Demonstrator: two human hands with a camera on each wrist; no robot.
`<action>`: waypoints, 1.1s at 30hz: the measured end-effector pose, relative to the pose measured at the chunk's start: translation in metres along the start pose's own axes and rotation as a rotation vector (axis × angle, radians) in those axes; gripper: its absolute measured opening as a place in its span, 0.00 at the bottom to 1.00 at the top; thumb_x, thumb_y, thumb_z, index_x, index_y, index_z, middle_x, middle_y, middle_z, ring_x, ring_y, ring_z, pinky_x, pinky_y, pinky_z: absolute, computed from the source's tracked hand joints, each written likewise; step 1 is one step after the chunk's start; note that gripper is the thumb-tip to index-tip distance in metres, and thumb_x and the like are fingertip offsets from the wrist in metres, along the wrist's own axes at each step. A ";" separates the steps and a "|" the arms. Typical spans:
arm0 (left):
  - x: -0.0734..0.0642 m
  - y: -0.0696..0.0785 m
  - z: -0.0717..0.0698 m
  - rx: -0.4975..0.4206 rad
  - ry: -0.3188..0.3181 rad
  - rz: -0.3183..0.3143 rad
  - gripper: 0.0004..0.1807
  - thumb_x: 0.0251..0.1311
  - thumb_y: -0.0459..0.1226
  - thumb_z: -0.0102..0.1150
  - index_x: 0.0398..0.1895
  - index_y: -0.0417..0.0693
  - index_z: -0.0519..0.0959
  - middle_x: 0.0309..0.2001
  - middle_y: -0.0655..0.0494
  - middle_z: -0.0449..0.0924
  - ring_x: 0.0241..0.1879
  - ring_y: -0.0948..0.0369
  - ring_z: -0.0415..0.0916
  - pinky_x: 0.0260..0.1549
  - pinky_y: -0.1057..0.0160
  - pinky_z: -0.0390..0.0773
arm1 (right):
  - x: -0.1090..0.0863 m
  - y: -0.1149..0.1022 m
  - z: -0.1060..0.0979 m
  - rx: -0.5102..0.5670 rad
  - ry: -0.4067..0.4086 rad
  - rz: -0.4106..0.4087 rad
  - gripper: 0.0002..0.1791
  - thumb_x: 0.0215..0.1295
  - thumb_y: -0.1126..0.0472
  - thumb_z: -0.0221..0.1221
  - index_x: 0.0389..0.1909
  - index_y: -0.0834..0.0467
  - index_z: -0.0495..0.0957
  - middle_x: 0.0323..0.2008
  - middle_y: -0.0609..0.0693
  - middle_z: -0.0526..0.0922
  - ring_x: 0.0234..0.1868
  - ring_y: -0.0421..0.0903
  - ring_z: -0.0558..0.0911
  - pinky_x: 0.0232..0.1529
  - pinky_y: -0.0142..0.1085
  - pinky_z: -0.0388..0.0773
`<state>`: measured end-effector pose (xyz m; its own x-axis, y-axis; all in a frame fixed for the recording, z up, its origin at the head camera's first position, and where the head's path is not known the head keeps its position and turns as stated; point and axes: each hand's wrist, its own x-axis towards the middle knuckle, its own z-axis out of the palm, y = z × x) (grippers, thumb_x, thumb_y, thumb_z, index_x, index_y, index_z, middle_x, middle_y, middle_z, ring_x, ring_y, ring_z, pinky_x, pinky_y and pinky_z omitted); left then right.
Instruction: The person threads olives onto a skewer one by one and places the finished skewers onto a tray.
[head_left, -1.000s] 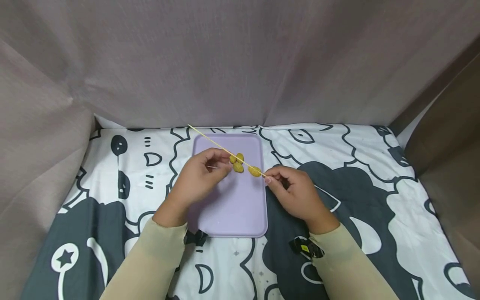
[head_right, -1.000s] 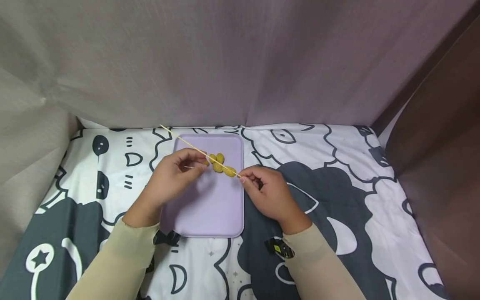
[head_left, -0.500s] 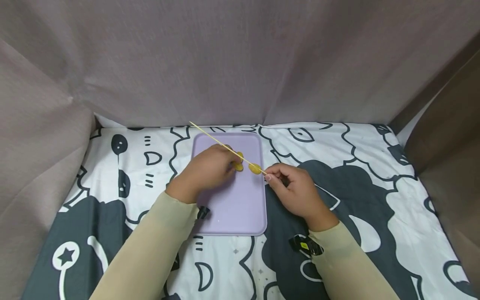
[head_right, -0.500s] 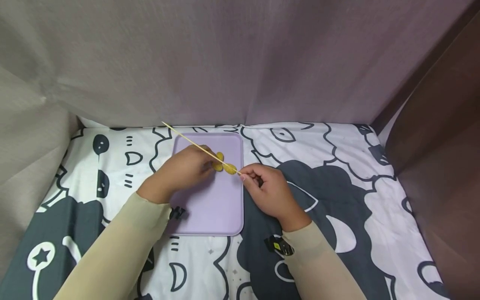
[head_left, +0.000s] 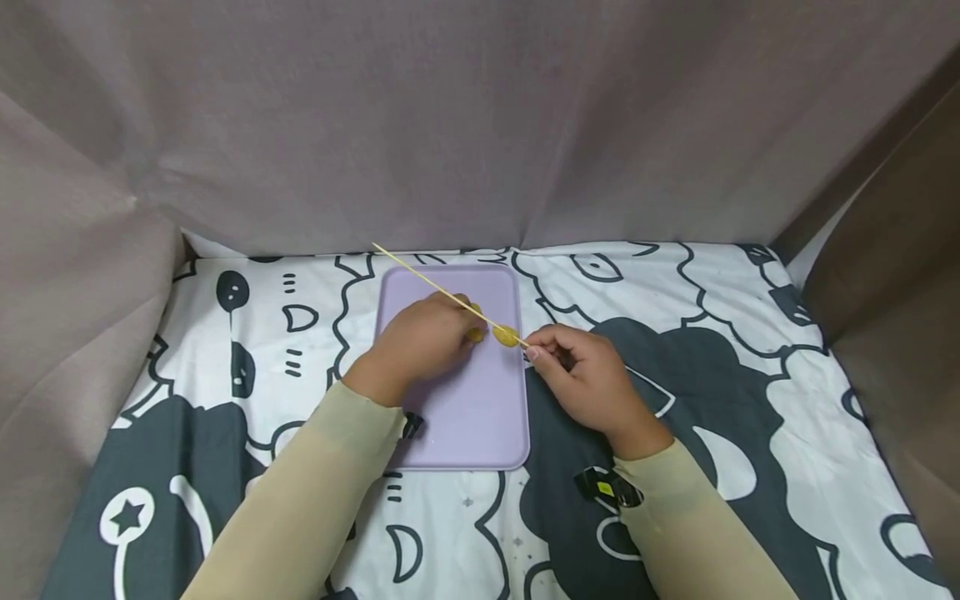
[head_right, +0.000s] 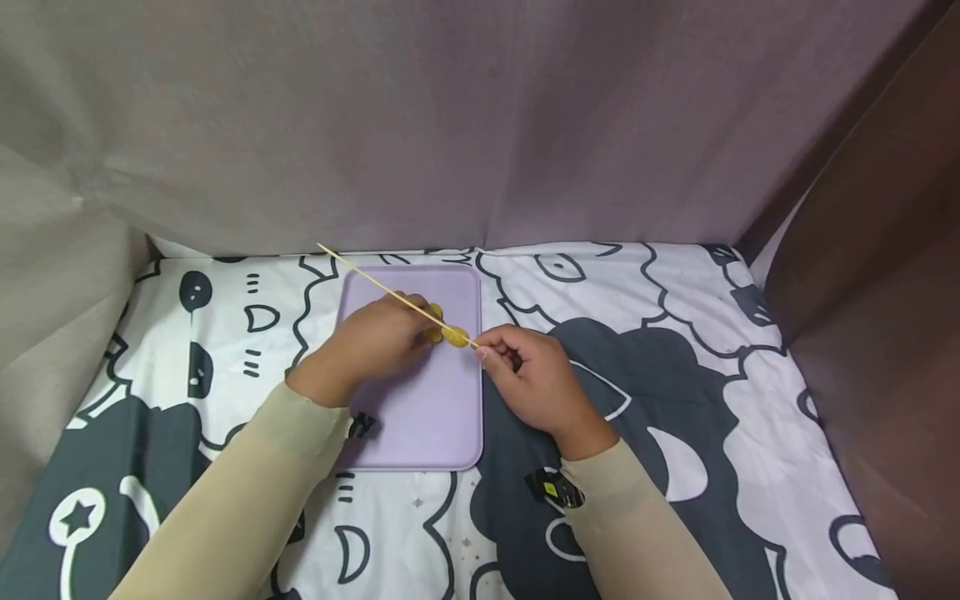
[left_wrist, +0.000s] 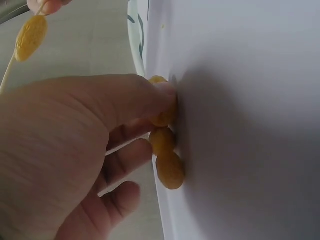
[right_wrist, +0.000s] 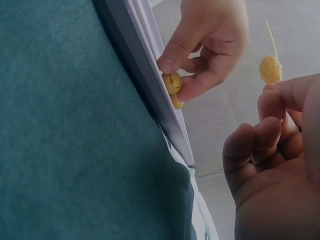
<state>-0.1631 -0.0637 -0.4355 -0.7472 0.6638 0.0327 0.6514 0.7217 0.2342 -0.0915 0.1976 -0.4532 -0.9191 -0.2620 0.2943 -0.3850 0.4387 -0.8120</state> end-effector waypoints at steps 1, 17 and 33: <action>0.000 0.000 0.000 -0.008 -0.001 0.009 0.06 0.79 0.37 0.67 0.42 0.55 0.91 0.45 0.58 0.89 0.51 0.54 0.87 0.57 0.52 0.88 | 0.000 0.000 0.000 -0.001 -0.001 0.000 0.04 0.80 0.63 0.69 0.49 0.54 0.89 0.34 0.43 0.88 0.28 0.39 0.80 0.28 0.30 0.79; -0.004 0.015 0.000 -0.112 -0.072 -0.082 0.04 0.74 0.35 0.73 0.47 0.48 0.90 0.45 0.56 0.89 0.45 0.57 0.84 0.56 0.54 0.89 | 0.001 -0.001 0.001 0.007 -0.012 0.015 0.04 0.80 0.63 0.68 0.49 0.57 0.89 0.33 0.43 0.86 0.27 0.39 0.79 0.28 0.30 0.77; -0.004 0.016 0.008 -0.162 -0.036 -0.094 0.02 0.73 0.37 0.74 0.40 0.50 0.89 0.38 0.59 0.88 0.39 0.58 0.81 0.47 0.55 0.87 | 0.000 -0.002 0.000 0.002 -0.030 0.035 0.04 0.81 0.61 0.68 0.49 0.56 0.89 0.32 0.43 0.85 0.27 0.40 0.78 0.28 0.31 0.77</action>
<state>-0.1489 -0.0533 -0.4399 -0.7968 0.6035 -0.0310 0.5467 0.7418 0.3885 -0.0905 0.1968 -0.4522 -0.9290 -0.2721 0.2509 -0.3528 0.4459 -0.8226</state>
